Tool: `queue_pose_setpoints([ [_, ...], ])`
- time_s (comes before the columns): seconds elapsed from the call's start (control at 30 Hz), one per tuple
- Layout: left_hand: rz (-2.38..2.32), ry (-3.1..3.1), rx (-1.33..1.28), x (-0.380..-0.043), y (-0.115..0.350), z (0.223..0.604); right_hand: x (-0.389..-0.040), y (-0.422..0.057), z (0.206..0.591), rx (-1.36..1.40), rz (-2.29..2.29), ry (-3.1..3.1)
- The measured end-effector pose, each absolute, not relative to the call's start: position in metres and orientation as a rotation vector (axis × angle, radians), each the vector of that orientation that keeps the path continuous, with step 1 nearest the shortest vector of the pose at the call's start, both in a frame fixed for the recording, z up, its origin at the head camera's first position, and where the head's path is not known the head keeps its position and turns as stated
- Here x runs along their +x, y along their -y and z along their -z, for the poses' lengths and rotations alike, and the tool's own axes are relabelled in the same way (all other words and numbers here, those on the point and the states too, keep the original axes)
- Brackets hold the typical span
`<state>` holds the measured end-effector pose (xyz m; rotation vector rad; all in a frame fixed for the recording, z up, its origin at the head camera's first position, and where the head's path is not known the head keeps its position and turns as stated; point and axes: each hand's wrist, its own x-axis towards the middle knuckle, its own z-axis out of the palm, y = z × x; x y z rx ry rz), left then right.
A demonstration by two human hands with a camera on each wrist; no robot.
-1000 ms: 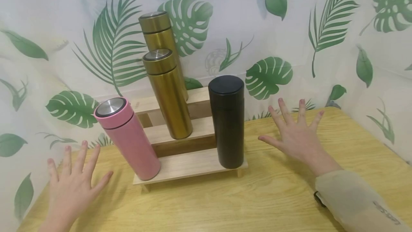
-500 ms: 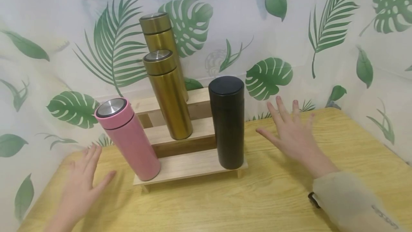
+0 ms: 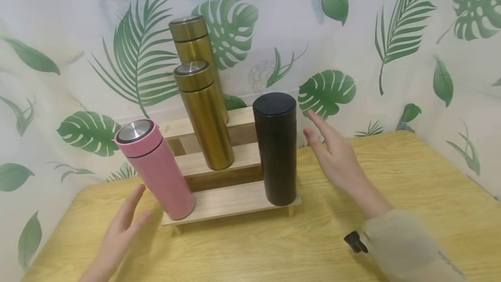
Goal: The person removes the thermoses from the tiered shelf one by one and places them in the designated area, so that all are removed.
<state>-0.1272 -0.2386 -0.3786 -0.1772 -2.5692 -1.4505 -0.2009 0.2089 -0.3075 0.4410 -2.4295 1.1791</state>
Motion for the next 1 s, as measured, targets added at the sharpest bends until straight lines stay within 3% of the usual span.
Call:
queue_pose_setpoints([
  [0.4,1.936,2.364,-0.245,-0.133,0.232,0.408,-0.198,-0.185,0.278,0.668,-1.731,2.035],
  [0.73,2.051,2.316,-0.257,-0.14,0.232,0.424,-0.202,-0.175,0.261,0.856,-1.892,2.028],
  [1.0,2.028,2.341,-0.262,-0.139,0.231,0.426,-0.198,-0.172,0.263,0.813,-1.812,2.145],
])
